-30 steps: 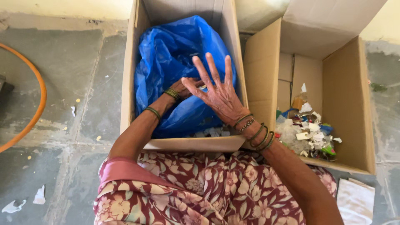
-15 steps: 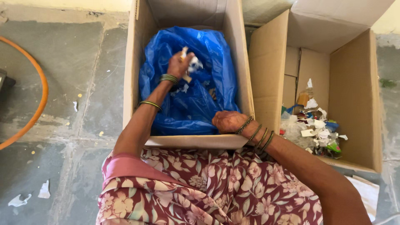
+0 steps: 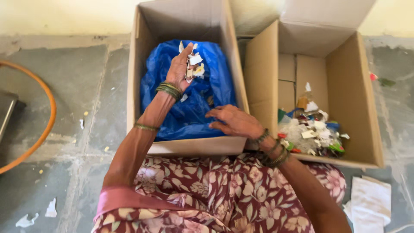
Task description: The person sits on the floor and sorts small pieces of paper and plastic waste from a blue bag into a cardboard box. They handle items one at a time, separating them by hand.
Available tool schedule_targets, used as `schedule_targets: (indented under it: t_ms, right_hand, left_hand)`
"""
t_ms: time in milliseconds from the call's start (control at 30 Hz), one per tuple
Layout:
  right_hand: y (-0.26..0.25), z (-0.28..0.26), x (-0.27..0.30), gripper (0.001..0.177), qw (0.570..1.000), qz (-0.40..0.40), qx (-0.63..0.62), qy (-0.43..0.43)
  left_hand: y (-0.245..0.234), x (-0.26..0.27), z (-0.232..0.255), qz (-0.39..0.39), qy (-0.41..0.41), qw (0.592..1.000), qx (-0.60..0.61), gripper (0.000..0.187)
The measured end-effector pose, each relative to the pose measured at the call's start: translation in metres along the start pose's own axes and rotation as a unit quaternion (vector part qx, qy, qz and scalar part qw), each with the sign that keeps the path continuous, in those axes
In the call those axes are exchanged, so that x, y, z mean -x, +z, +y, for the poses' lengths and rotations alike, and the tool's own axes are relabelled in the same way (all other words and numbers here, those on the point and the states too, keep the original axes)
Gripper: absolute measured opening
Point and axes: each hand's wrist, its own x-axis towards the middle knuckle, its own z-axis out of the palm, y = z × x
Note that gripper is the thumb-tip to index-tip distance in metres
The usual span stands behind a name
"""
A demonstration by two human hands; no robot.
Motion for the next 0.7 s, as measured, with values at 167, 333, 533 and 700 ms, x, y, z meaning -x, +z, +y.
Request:
schedule_targets:
  t_ms: [167,333,533,700]
  right_hand:
    - [-0.023,-0.017,0.063,0.022,0.977,0.168,-0.135,-0.004]
    - [-0.044,0.029,0.152,0.018,0.925,0.349,-0.125,0.086]
    - [-0.048,0.099,0.236,0.017,0.788,0.529,-0.204,0.24]
    - [-0.033,0.114,0.253,0.037,0.709,0.602,-0.279,0.239]
  left_hand:
    - [0.093,0.037,-0.009,-0.064,-0.029,0.995,0.065,0.027]
    - [0.166,0.065,-0.073,-0.114,-0.084,0.988,0.06,0.023]
    - [0.214,0.071,-0.204,-0.072,-0.192,0.979,-0.014,0.028]
    - [0.214,0.078,-0.309,-0.105,-0.197,0.971,-0.08,0.032]
